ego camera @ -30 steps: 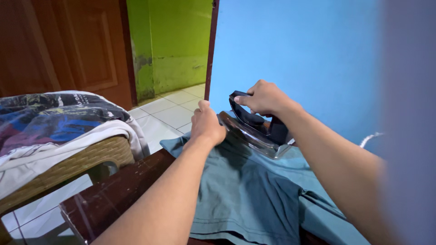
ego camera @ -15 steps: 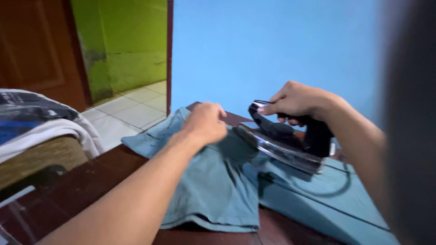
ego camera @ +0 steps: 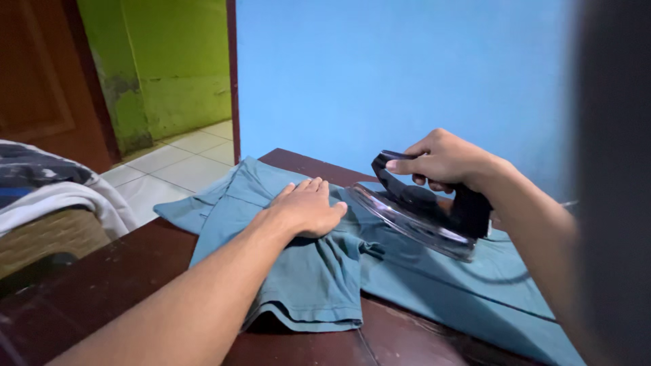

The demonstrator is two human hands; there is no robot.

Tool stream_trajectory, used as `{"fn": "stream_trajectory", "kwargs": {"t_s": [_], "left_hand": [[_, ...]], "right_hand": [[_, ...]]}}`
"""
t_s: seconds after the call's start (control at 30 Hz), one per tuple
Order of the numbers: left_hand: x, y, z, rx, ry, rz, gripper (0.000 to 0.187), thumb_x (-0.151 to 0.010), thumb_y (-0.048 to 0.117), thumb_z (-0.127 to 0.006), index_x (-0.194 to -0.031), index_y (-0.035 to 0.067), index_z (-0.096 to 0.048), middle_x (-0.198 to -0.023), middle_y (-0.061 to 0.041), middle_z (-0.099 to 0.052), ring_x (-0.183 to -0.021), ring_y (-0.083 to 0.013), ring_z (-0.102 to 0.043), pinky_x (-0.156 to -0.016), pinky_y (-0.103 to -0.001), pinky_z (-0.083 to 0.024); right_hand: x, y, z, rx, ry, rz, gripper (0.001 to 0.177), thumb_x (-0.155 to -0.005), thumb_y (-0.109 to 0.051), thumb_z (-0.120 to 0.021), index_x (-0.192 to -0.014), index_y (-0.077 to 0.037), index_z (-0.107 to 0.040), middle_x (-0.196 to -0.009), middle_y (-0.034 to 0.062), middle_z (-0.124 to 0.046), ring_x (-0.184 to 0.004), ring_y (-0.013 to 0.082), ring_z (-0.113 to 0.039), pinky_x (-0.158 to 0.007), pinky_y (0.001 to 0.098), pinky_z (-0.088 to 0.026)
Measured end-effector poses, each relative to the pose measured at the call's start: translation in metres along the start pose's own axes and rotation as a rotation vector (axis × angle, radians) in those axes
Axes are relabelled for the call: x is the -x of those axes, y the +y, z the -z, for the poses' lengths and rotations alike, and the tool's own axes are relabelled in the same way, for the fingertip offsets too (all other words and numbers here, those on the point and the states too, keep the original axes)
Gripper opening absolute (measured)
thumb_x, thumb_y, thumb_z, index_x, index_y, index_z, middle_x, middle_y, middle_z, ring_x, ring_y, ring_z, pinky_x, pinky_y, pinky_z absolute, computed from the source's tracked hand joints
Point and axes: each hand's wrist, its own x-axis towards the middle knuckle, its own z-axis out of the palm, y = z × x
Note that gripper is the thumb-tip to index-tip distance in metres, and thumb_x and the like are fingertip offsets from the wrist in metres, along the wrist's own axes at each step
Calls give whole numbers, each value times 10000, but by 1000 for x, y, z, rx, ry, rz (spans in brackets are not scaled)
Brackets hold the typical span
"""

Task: The person irons a green shirt on a wooden table using an iron, smoothing the fabric by hand and folding the garment into a compact rectangle.

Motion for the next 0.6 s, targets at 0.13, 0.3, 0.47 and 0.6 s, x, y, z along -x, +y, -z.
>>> {"fn": "stream_trajectory", "kwargs": {"t_s": [0.13,0.3,0.47,0.6], "left_hand": [[-1,-1,1,18,45,30,979,-953,610,-435,-1614,-18,-78,-1701,-166,-130,-1577,-292,-116,-1273,-410,-111],[3,2,4,19,26,64,944,-936,604,-426,-1609,13,-127,-1708,-134,-130,-1587,-271,-101,-1276,-412,-100],[13,3,9,52,47,64,929,-905,607,-432,-1591,18,-221,-1696,-135,-159,-1581,-274,-120,-1271,-410,-114],[7,35,28,-11,-76,200,793,-886,499,-472,-1518,20,-454,-1647,-184,-361,-1538,-335,-323,-1254,-478,-254]], "right_hand": [[-19,-7,-10,56,35,77,480,-867,-453,-743,-785,18,-778,-559,72,-578,-433,163,-478,-416,346,-379],[-19,-10,-13,102,89,81,425,-864,-450,-731,-810,-31,-769,-548,62,-597,-445,159,-512,-434,331,-416],[6,6,8,13,10,-62,432,-898,-356,-749,-784,60,-762,-571,82,-576,-445,161,-493,-423,352,-420],[39,37,36,-94,8,-274,326,-860,-322,-778,-809,0,-791,-580,59,-541,-443,145,-456,-414,339,-384]]}}
